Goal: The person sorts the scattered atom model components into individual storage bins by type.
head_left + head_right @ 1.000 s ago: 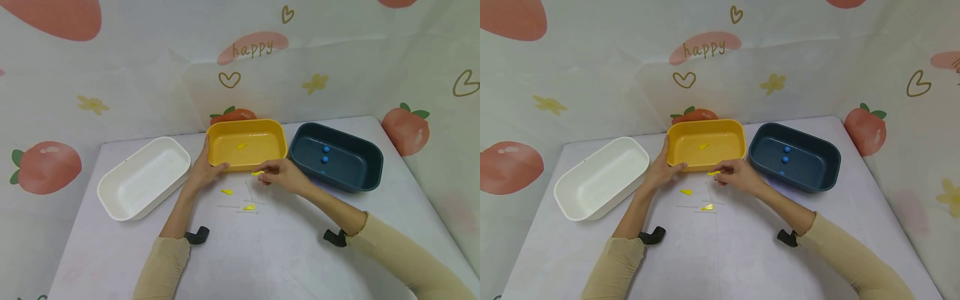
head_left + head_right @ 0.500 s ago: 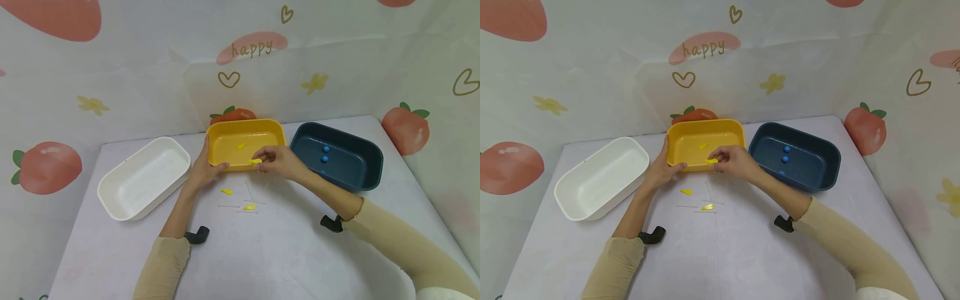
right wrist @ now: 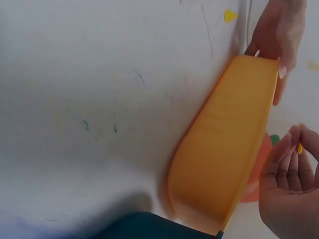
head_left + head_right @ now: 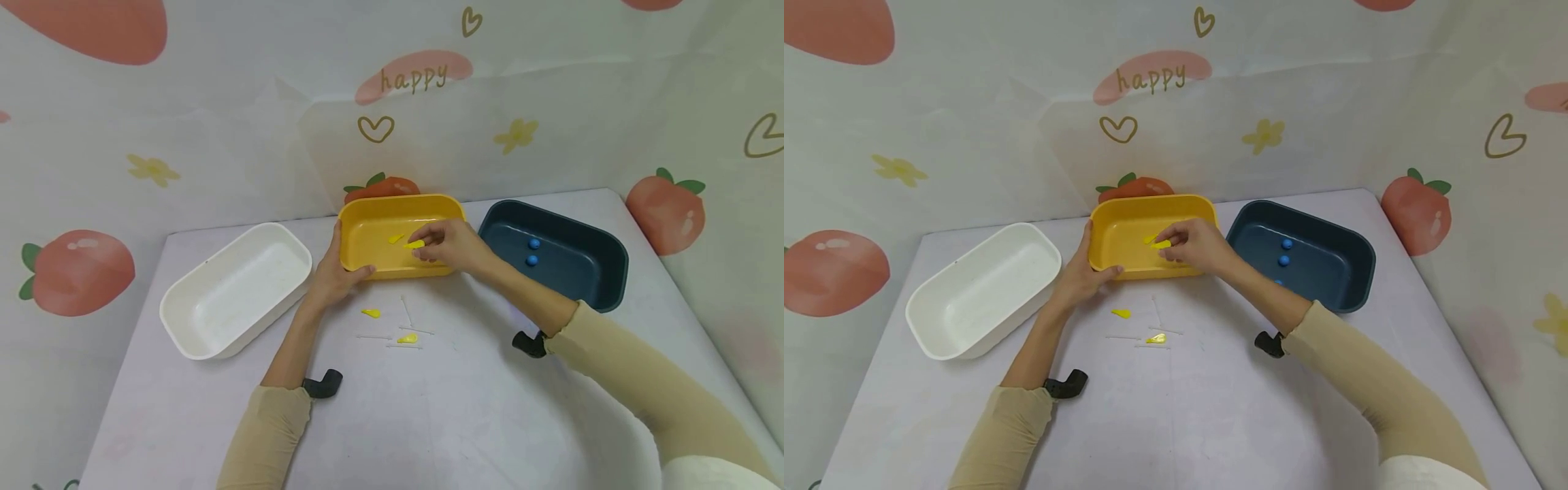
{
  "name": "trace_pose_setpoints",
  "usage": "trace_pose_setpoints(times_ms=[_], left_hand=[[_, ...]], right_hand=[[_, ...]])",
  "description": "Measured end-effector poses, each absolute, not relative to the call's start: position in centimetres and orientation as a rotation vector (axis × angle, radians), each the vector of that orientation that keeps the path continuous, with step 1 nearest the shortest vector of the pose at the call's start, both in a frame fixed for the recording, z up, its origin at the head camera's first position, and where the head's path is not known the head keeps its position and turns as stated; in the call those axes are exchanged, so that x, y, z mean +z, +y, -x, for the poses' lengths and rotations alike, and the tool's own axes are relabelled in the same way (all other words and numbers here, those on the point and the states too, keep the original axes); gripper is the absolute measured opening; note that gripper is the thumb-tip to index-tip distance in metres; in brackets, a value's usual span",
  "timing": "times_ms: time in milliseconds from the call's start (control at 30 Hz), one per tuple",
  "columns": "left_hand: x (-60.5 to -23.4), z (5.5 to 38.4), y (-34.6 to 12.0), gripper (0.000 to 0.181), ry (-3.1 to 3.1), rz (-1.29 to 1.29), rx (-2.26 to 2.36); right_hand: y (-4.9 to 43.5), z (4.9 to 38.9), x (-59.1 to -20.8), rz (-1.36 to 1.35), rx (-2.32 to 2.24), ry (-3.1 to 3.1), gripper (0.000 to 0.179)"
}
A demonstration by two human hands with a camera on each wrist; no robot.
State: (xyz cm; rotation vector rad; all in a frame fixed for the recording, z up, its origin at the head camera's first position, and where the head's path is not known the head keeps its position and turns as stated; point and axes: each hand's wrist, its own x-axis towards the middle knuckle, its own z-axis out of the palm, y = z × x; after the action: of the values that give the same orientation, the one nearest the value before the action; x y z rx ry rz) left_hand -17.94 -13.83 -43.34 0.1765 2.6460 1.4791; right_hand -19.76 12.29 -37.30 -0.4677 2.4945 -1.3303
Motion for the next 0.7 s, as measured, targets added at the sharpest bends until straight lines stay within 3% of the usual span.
trace_pose_setpoints(times_ms=[700], left_hand=[[-43.0,18.1,-13.9,0.111,2.624,-0.166,1.481]], right_hand=[[10.9,23.8,-38.8,0.345,-1.368,2.496,0.021]])
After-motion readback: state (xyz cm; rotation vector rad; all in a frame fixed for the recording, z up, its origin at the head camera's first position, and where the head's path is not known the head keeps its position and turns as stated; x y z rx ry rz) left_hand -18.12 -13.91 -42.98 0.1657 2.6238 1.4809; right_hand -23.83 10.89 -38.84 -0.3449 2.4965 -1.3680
